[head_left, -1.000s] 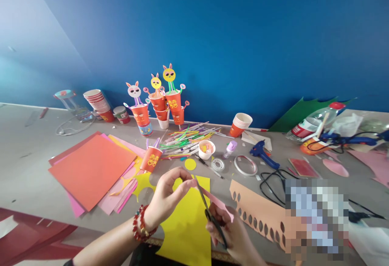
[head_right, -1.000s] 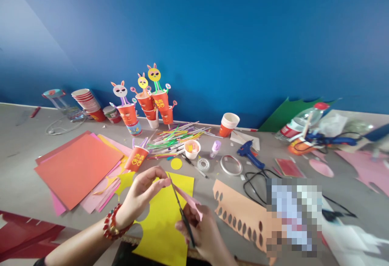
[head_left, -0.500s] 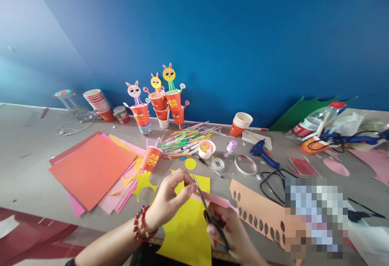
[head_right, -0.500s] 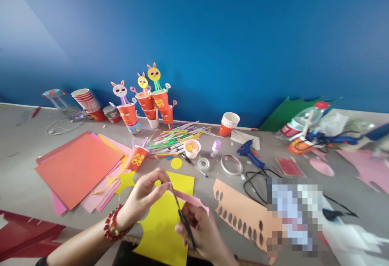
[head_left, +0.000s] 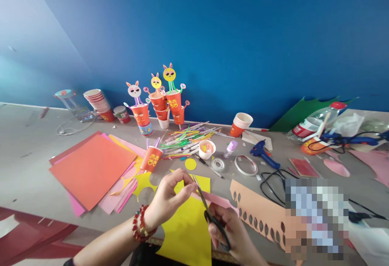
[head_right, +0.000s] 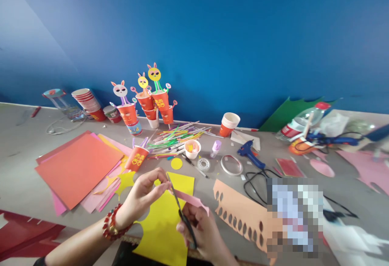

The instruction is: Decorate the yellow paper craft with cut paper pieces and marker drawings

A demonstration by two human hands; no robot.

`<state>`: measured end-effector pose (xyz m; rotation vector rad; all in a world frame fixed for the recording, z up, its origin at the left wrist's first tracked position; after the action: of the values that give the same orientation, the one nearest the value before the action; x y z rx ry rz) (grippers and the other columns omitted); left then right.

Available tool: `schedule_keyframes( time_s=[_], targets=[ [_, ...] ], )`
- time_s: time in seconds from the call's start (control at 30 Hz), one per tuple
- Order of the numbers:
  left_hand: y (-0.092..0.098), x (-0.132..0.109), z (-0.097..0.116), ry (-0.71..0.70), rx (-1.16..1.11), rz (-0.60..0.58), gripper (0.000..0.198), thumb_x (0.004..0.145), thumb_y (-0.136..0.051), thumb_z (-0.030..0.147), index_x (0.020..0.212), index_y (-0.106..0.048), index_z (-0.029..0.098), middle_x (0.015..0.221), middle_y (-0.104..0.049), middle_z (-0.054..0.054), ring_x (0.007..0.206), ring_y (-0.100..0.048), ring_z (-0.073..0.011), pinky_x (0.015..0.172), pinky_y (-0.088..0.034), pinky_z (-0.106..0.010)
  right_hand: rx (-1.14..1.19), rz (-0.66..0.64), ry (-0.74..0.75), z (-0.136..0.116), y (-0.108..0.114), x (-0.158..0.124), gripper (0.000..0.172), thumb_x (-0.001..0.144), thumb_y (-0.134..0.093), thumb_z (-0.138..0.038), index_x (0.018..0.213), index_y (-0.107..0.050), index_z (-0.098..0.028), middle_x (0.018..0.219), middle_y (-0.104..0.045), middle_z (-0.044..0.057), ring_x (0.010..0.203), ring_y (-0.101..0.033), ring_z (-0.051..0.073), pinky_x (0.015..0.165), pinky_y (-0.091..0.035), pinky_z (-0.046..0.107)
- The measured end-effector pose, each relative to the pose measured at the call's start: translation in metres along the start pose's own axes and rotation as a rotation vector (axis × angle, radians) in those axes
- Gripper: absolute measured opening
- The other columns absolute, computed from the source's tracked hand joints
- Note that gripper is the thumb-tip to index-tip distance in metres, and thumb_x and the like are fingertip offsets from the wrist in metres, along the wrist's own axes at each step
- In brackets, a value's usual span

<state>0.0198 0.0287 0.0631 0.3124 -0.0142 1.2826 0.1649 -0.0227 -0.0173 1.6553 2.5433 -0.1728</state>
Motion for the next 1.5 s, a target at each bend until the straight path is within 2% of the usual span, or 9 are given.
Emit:
schedule_keyframes(
  time_s=[0.13,0.37,0.5,0.83,1.0,1.17,1.27,1.4,1.5],
  targets=[
    [0.000,0.000,0.001,-0.002,-0.008,0.003,0.022,0.095,-0.058,0.031,0.078,-0.060,0.017,0.079,-0.064,-0.003,0.075,-0.059,-0.0160,0.074,-0.044,-0.027,-0.012,0.003,0.001,0.000,0.000,0.000,0.059,0.076,-0.063,-0.076,0.074,-0.054,-0.018,0.055,-0.042,-0.006,0.038,-0.043,0.008,0.039,-0.033,0.020],
    [0.002,0.001,0.002,-0.006,-0.007,0.014,0.021,0.094,-0.059,0.031,0.077,-0.058,0.017,0.080,-0.066,-0.004,0.076,-0.058,-0.0166,0.074,-0.045,-0.027,0.036,0.022,0.002,0.005,0.003,-0.002,0.067,0.078,-0.070,-0.063,0.126,-0.058,-0.018,0.065,-0.042,-0.007,0.039,-0.039,0.006,0.038,-0.037,0.020],
    [0.002,0.001,0.003,-0.003,-0.003,0.009,0.021,0.093,-0.059,0.030,0.076,-0.058,0.018,0.080,-0.066,-0.004,0.076,-0.058,-0.0164,0.075,-0.044,-0.027,0.040,0.022,-0.014,0.010,0.003,-0.002,0.068,0.080,-0.069,-0.062,0.130,-0.058,-0.017,0.064,-0.040,-0.007,0.041,-0.037,0.007,0.038,-0.037,0.020],
    [0.003,0.003,0.007,-0.016,0.067,-0.020,0.021,0.093,-0.058,0.030,0.075,-0.057,0.018,0.079,-0.065,-0.004,0.079,-0.061,-0.0181,0.077,-0.046,-0.029,0.078,0.059,-0.027,0.025,0.008,-0.003,0.058,0.075,-0.078,-0.056,0.119,-0.062,-0.022,0.066,-0.041,-0.007,0.041,-0.036,0.006,0.038,-0.036,0.018],
    [0.006,0.004,0.012,-0.029,0.112,-0.040,0.021,0.092,-0.058,0.028,0.074,-0.059,0.018,0.079,-0.066,-0.004,0.078,-0.061,-0.0175,0.075,-0.046,-0.028,0.020,0.054,0.006,0.018,0.011,-0.001,0.051,0.074,-0.077,-0.061,0.067,-0.047,-0.020,0.050,-0.036,-0.009,0.035,-0.037,0.005,0.036,-0.025,0.018],
    [0.003,0.004,-0.008,0.120,-0.094,-0.021,0.025,0.090,-0.063,0.038,0.076,-0.062,0.017,0.073,-0.062,-0.002,0.069,-0.056,-0.0144,0.067,-0.045,-0.025,-0.073,0.063,0.061,-0.009,0.023,-0.006,0.059,0.072,-0.068,-0.075,0.064,-0.046,-0.021,0.051,-0.049,-0.004,0.043,-0.046,0.010,0.044,-0.036,0.022],
    [-0.004,0.004,-0.028,0.257,-0.341,-0.013,0.030,0.086,-0.068,0.042,0.072,-0.060,0.016,0.067,-0.059,0.000,0.066,-0.053,-0.0127,0.066,-0.045,-0.024,-0.220,0.187,0.169,-0.022,0.045,-0.011,0.050,0.077,-0.068,-0.067,0.068,-0.057,-0.019,0.060,-0.059,0.002,0.051,-0.052,0.014,0.048,-0.041,0.025],
    [-0.011,0.003,-0.047,0.348,-0.517,0.012,0.032,0.081,-0.074,0.043,0.071,-0.060,0.015,0.069,-0.057,0.000,0.068,-0.052,-0.0116,0.069,-0.044,-0.023,-0.220,0.564,0.242,-0.017,0.086,-0.017,0.031,0.079,-0.075,-0.047,0.091,-0.062,-0.021,0.091,-0.069,0.008,0.076,-0.065,0.024,0.068,-0.055,0.034],
    [-0.017,0.000,-0.054,0.379,-0.594,0.001,0.033,0.078,-0.076,0.043,0.072,-0.060,0.015,0.071,-0.056,0.000,0.069,-0.052,-0.0118,0.072,-0.044,-0.024,-0.093,0.593,0.206,0.000,0.093,-0.007,0.042,0.074,-0.081,-0.038,0.106,-0.058,-0.023,0.109,-0.067,0.009,0.099,-0.066,0.029,0.084,-0.057,0.041]
  ],
)
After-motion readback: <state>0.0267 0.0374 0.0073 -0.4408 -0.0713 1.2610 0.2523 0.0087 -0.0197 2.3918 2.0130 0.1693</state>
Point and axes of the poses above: each hand's wrist, its own x-axis towards the middle knuckle, its own y-axis out of the back of the hand, z = x × y, the point moved 8 cm from there along x, towards the middle knuckle
